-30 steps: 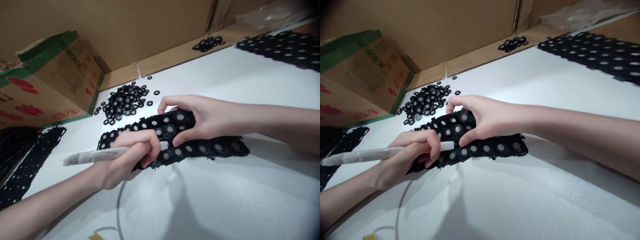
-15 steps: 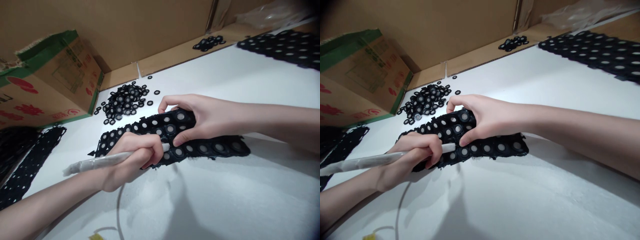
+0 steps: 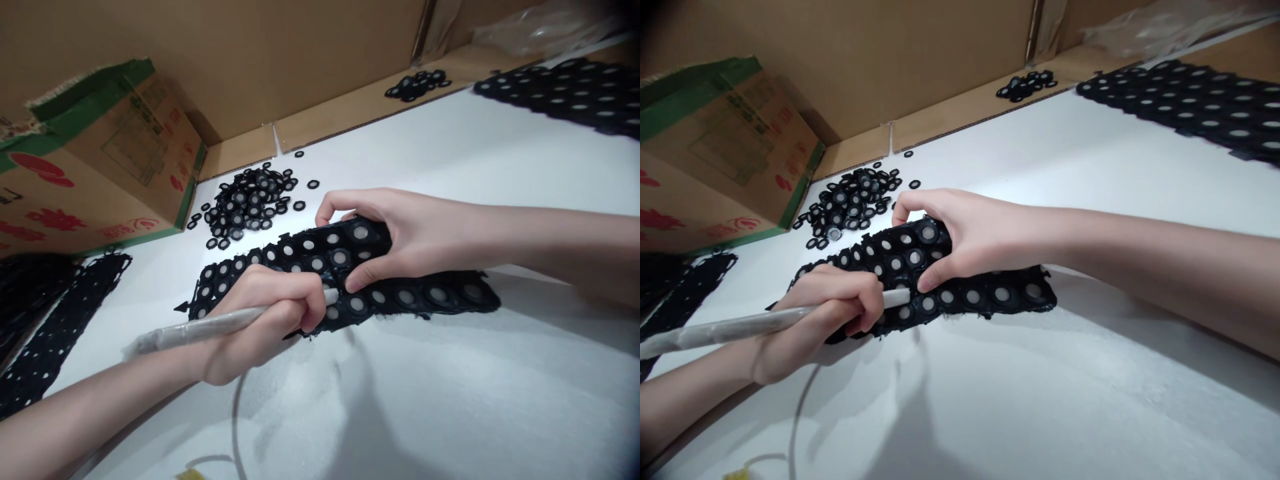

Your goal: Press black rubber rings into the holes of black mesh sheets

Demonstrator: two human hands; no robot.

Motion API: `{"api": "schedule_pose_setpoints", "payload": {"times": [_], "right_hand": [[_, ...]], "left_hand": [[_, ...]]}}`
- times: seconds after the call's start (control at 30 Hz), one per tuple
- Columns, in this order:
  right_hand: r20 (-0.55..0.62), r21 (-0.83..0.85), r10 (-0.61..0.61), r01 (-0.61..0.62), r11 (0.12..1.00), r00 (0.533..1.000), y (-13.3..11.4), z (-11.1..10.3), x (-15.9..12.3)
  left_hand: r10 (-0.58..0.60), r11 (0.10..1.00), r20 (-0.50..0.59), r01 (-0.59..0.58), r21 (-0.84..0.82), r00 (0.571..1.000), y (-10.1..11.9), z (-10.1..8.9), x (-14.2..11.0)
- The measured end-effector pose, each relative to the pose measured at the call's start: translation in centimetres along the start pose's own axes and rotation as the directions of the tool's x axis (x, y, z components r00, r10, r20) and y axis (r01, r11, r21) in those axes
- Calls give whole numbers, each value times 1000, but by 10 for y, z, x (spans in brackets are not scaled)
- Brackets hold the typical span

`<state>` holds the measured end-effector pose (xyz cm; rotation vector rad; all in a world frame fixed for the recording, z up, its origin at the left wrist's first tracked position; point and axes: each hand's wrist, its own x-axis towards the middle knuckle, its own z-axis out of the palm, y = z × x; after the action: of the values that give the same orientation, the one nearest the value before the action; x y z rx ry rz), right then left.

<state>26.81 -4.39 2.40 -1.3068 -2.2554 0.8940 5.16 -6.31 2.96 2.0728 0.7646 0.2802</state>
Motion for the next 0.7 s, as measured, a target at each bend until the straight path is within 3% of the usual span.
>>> {"api": "schedule_pose_setpoints", "payload": {"times": [0.7], "right_hand": [[4, 19, 11, -11, 1000, 1000, 1, 1, 0]], "left_hand": [[10, 1000, -11, -10, -3, 1000, 1, 0, 0]]}}
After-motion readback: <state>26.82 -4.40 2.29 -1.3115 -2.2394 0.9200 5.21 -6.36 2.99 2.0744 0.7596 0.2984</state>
